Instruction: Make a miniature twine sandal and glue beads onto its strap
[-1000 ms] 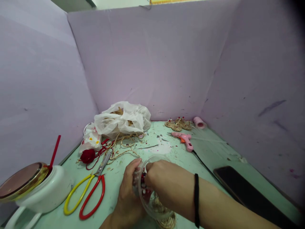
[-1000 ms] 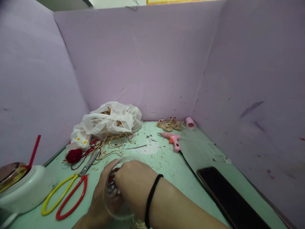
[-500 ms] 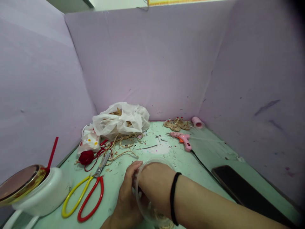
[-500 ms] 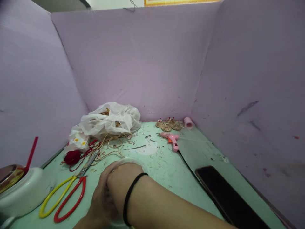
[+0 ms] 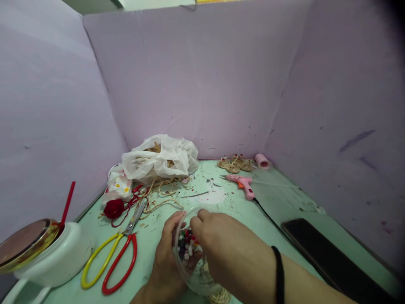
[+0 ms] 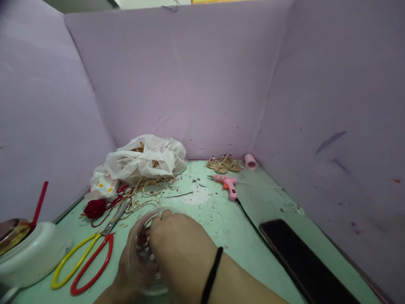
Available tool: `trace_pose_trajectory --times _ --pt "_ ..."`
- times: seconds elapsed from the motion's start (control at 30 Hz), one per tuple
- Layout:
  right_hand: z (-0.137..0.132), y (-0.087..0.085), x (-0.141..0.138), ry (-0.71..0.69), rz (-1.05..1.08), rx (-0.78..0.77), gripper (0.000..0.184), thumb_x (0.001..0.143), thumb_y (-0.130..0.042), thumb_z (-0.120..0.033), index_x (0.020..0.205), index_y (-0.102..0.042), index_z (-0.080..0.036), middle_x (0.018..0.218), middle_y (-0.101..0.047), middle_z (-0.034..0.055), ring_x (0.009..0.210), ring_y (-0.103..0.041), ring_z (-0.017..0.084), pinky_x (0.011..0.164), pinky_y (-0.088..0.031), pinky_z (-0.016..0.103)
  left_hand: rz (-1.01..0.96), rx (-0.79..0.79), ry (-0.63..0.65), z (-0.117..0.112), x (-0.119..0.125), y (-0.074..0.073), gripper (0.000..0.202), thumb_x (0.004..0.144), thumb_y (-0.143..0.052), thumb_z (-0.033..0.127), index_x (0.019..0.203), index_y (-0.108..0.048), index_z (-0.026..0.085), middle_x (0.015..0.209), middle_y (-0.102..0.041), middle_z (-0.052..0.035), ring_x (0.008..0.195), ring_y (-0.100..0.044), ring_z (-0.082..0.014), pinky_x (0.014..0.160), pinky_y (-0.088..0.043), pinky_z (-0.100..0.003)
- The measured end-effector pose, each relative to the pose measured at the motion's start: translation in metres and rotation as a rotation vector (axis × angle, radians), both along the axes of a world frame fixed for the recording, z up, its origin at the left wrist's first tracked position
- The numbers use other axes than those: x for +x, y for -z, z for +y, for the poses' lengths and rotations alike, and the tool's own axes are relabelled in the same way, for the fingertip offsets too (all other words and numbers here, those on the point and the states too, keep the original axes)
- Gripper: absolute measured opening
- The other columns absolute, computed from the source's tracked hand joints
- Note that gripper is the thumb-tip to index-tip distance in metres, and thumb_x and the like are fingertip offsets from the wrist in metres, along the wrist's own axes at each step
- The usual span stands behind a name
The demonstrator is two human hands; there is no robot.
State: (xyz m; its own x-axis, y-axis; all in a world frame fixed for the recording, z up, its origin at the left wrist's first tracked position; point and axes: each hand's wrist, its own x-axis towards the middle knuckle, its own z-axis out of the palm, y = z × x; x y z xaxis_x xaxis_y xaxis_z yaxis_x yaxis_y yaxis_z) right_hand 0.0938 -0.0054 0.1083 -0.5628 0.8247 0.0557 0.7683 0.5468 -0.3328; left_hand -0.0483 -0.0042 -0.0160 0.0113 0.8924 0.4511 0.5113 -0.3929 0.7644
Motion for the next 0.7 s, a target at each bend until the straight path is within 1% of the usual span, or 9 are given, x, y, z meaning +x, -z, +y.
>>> trace_pose_trajectory --times 0.07,0.13,0.2,0.3,0.4,0.47,0.57,0.63,0.7 --pt "-0.003 0.000 0.007 0.058 0.077 -0.009 0.021 0.062 -0.052 -0.006 0.079 -0.060 -0.015 0.078 -0.064 0.0087 0.062 -0.057 0.019 0.052 -0.041 0.027 0.020 0.010 0.003 0.000 0.000 -0.001 0.064 0.068 -0.062 0.035 0.123 -0.035 0.017 0.121 -0.052 -0.0132 0.107 -0.054 -0.0302 0.089 -0.047 -0.042" --pt "-0.006 0.002 0.011 0.113 0.239 -0.042 0.015 0.065 -0.050 -0.007 0.074 -0.057 -0.017 0.075 -0.064 0.0053 0.062 -0.056 0.016 0.054 -0.041 0.025 0.042 0.037 0.020 0.000 -0.001 -0.002 0.062 0.068 -0.062 0.034 0.122 -0.035 0.017 0.120 -0.053 -0.0132 0.106 -0.055 -0.0296 0.088 -0.048 -0.041" --pt "-0.007 0.005 0.014 0.147 0.364 -0.095 0.013 0.069 -0.048 -0.009 0.071 -0.056 -0.019 0.069 -0.063 0.0020 0.060 -0.055 0.013 0.052 -0.039 0.023 0.062 0.064 0.057 0.001 -0.002 -0.001 0.062 0.070 -0.061 0.035 0.123 -0.034 0.018 0.121 -0.051 -0.0137 0.107 -0.054 -0.0289 0.088 -0.047 -0.041" --pt "-0.006 0.007 0.016 0.170 0.413 -0.190 0.011 0.070 -0.049 -0.011 0.069 -0.056 -0.019 0.064 -0.062 -0.0003 0.056 -0.054 0.012 0.048 -0.036 0.021 0.073 0.055 0.103 0.000 -0.003 -0.001 0.061 0.073 -0.058 0.033 0.125 -0.030 0.018 0.125 -0.047 -0.0138 0.110 -0.051 -0.0272 0.090 -0.046 -0.040" --pt "-0.003 0.007 0.018 0.196 0.472 -0.252 0.011 0.071 -0.051 -0.011 0.069 -0.058 -0.019 0.065 -0.062 0.0003 0.059 -0.054 0.013 0.051 -0.038 0.022 0.081 0.024 0.115 0.000 -0.003 -0.002 0.059 0.075 -0.055 0.029 0.126 -0.028 0.019 0.123 -0.048 -0.0135 0.106 -0.054 -0.0253 0.088 -0.047 -0.039" --pt "0.000 0.008 0.018 0.216 0.554 -0.283 0.011 0.071 -0.052 -0.010 0.071 -0.059 -0.018 0.066 -0.062 0.0007 0.061 -0.055 0.013 0.053 -0.039 0.022 0.080 0.017 0.120 0.001 -0.002 -0.003 0.060 0.074 -0.057 0.029 0.125 -0.028 0.019 0.121 -0.050 -0.0134 0.105 -0.055 -0.0259 0.088 -0.047 -0.040" --pt "0.005 0.009 0.018 0.225 0.687 -0.343 0.015 0.072 -0.053 -0.010 0.080 -0.063 -0.018 0.068 -0.063 0.0003 0.061 -0.054 0.012 0.054 -0.041 0.022 0.030 -0.038 0.109 0.002 0.001 -0.005 0.062 0.068 -0.062 0.031 0.122 -0.033 0.019 0.117 -0.054 -0.0124 0.104 -0.056 -0.0278 0.086 -0.048 -0.041" --pt "0.008 0.009 0.016 0.227 0.758 -0.418 0.017 0.073 -0.053 -0.012 0.083 -0.065 -0.018 0.067 -0.061 -0.0004 0.055 -0.051 0.010 0.051 -0.040 0.022 -0.013 -0.070 0.085 0.003 0.002 -0.006 0.063 0.065 -0.064 0.032 0.121 -0.036 0.018 0.115 -0.056 -0.0118 0.103 -0.056 -0.0281 0.085 -0.048 -0.041" --pt "0.010 0.008 0.014 0.252 0.816 -0.523 0.016 0.074 -0.053 -0.014 0.079 -0.067 -0.018 0.059 -0.057 -0.0026 0.046 -0.043 0.007 0.043 -0.036 0.020 -0.023 -0.081 0.067 0.003 0.003 -0.007 0.065 0.064 -0.065 0.032 0.121 -0.036 0.018 0.116 -0.056 -0.0116 0.103 -0.056 -0.0277 0.086 -0.048 -0.041"
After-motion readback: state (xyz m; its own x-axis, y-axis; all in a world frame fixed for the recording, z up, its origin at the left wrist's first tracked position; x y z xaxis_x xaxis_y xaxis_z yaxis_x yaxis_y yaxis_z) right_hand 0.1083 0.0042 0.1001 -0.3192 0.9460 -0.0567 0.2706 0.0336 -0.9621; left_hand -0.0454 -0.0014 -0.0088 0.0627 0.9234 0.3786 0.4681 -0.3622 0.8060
